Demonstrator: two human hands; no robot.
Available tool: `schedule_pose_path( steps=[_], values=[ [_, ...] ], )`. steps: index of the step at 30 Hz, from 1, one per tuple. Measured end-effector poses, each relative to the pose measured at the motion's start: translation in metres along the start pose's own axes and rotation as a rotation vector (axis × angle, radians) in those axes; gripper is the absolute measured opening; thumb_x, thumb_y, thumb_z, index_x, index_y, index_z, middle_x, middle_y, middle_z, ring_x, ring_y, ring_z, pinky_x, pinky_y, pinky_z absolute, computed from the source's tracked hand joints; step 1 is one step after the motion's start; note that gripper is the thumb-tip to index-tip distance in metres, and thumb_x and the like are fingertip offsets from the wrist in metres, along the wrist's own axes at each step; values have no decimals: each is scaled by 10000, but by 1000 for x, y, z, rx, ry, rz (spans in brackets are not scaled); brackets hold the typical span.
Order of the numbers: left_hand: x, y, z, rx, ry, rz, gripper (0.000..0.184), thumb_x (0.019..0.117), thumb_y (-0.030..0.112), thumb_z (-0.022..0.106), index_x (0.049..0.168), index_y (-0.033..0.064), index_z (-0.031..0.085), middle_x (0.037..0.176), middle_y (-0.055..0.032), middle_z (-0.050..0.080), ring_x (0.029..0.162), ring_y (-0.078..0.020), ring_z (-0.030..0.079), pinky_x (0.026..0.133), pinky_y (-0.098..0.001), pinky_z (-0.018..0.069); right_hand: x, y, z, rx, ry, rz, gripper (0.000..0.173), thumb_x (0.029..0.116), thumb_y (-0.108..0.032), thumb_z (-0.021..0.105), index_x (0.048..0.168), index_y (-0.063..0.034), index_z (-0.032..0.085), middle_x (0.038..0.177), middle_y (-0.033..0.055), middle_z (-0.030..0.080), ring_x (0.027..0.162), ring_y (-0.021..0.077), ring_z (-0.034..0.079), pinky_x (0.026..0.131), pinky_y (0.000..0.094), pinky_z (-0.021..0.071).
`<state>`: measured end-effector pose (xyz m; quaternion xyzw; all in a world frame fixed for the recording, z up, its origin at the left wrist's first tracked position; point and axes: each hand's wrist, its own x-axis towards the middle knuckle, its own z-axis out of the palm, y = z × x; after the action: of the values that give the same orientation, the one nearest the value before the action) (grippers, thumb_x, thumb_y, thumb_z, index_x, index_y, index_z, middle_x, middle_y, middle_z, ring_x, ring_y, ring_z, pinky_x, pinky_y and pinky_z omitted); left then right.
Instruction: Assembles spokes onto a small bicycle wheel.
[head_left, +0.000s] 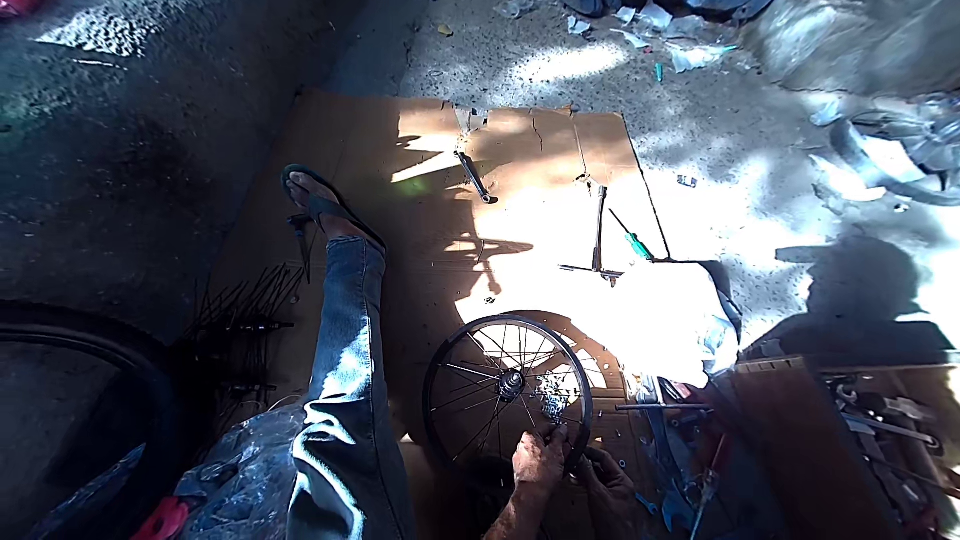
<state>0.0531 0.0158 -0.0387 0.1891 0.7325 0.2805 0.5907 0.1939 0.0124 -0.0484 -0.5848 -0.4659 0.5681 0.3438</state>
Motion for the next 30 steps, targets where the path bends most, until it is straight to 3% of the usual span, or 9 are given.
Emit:
schedule_pose_path(
  steps=[7, 12, 16, 26, 30],
  values=[
    [-2, 2, -1, 6, -13, -11, 375, 1050, 472, 537, 1150, 176, 744, 1054, -46, 744, 976, -215, 701, 896, -521, 539, -3, -4, 2, -81, 14, 17, 156, 969, -43, 634, 1107, 19, 672, 859, 100, 736, 683, 179, 712, 615, 318, 617],
    [0, 0, -1, -15, -15, 1, 360, 1048, 462, 547, 1113, 167, 743, 996, -35, 735, 910, -195, 692, 856, -493, 544, 2, 5, -3, -36, -3, -23, 140, 938, -45, 681, 1063, 12, 710, 845, 104, 736, 683, 180, 706, 641, 312, 623],
    [0, 2, -1, -22, -16, -2, 358, 1047, 454, 550, 1103, 160, 747, 1000, -39, 740, 924, -196, 697, 863, -501, 545, 3, 3, -6, 71, -34, 70, 126, 913, -26, 716, 1025, 31, 725, 823, 120, 742, 693, 165, 704, 669, 309, 615],
    [0, 3, -2, -6, -11, -1, 346, 1046, 439, 560, 1079, 148, 743, 967, -40, 735, 882, -195, 694, 841, -488, 552, 3, -1, -7, 39, -48, 26, 104, 924, 8, 683, 1014, 37, 727, 766, 83, 736, 649, 125, 689, 649, 269, 597],
    [0, 5, -1, -11, -13, 2, 343, 1052, 425, 553, 1059, 135, 736, 920, -46, 718, 830, -190, 681, 802, -467, 551, 1, -1, -7, -44, -52, -76, 137, 901, 54, 666, 1022, 52, 729, 883, 93, 709, 655, 117, 671, 644, 262, 608]
  ],
)
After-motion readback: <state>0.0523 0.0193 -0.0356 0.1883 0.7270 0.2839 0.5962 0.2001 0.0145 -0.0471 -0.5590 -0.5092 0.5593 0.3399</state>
